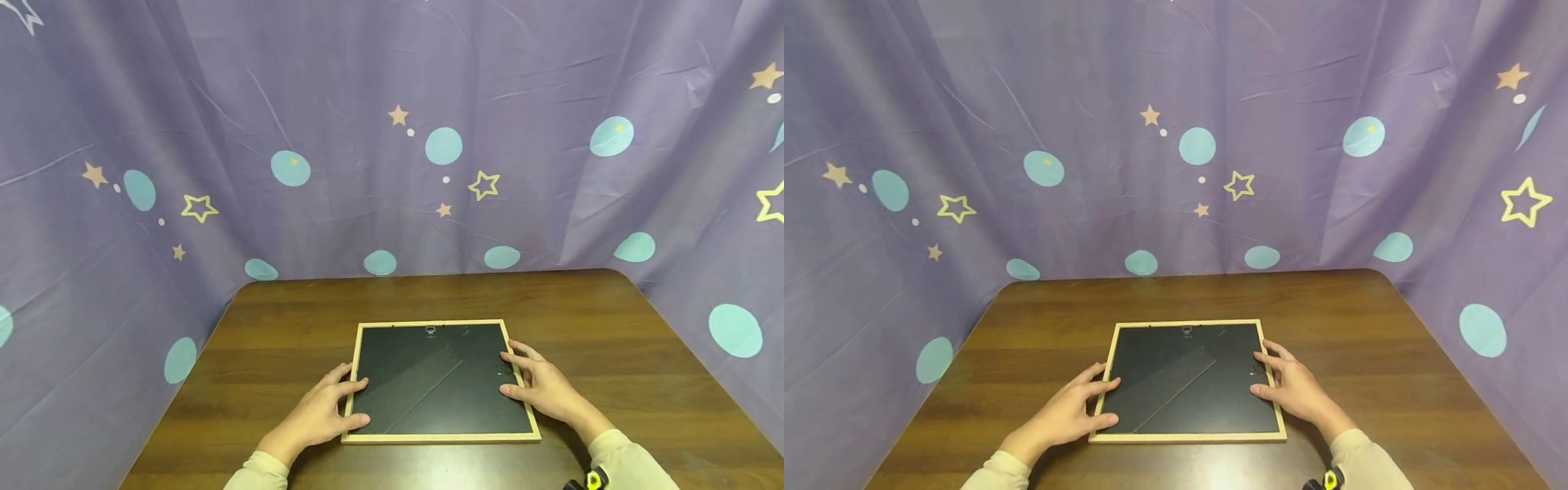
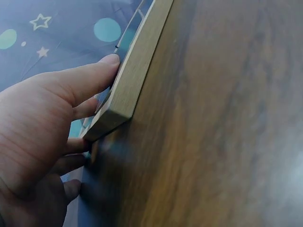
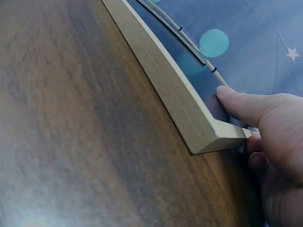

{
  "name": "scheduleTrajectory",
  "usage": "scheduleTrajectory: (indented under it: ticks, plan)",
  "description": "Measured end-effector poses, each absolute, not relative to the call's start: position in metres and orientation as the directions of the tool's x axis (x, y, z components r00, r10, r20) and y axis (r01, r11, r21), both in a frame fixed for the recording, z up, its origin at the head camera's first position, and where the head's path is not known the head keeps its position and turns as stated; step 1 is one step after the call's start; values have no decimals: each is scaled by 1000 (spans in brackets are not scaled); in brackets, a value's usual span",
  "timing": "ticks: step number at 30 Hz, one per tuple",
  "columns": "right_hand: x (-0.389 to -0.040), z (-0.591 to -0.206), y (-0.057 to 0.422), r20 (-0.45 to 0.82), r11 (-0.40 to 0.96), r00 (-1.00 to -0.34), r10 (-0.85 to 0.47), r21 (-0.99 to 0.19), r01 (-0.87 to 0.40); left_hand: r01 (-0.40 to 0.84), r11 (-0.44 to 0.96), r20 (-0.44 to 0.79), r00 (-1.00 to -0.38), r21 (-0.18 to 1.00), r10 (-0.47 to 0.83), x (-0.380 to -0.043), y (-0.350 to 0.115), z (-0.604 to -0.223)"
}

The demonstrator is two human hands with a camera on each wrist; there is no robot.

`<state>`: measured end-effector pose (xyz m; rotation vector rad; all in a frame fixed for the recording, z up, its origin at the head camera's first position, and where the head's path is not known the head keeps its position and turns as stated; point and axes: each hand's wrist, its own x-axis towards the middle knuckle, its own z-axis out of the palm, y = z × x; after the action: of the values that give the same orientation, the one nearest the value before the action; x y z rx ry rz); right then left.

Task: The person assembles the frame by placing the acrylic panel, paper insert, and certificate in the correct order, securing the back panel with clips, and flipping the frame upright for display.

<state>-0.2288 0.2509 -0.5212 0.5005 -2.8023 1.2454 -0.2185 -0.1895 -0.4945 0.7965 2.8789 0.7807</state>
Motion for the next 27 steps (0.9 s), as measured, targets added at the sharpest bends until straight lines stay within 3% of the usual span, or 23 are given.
scheduleTrajectory:
  ticks: [5, 10, 12, 16, 23, 27]
  plan:
    - [-229, -522, 254, 151, 621, -949, -278, -725, -297, 532, 801, 121, -846, 276, 520, -218, -167, -486]
    - [-228, -523, 253, 172, 599, -946, -273, -740, -307, 678, 732, 76, -735, 62, 674, -220, -130, -481]
    - [-228, -523, 252, 167, 600, -948, -273, -740, -303, 717, 695, 30, -697, 46, 717, -220, -120, -483]
    - [-229, -524, 248, 153, 605, -944, -291, -735, -305, 723, 690, -24, -689, 34, 724, -214, -116, -495]
    - [-225, -518, 249, 134, 625, -950, -281, -726, -287, 732, 680, 70, -681, 30, 729, -211, -114, -505]
    - [-226, -520, 251, 148, 646, -947, -286, -700, -304, 736, 676, 46, -677, 31, 735, -212, -113, -505]
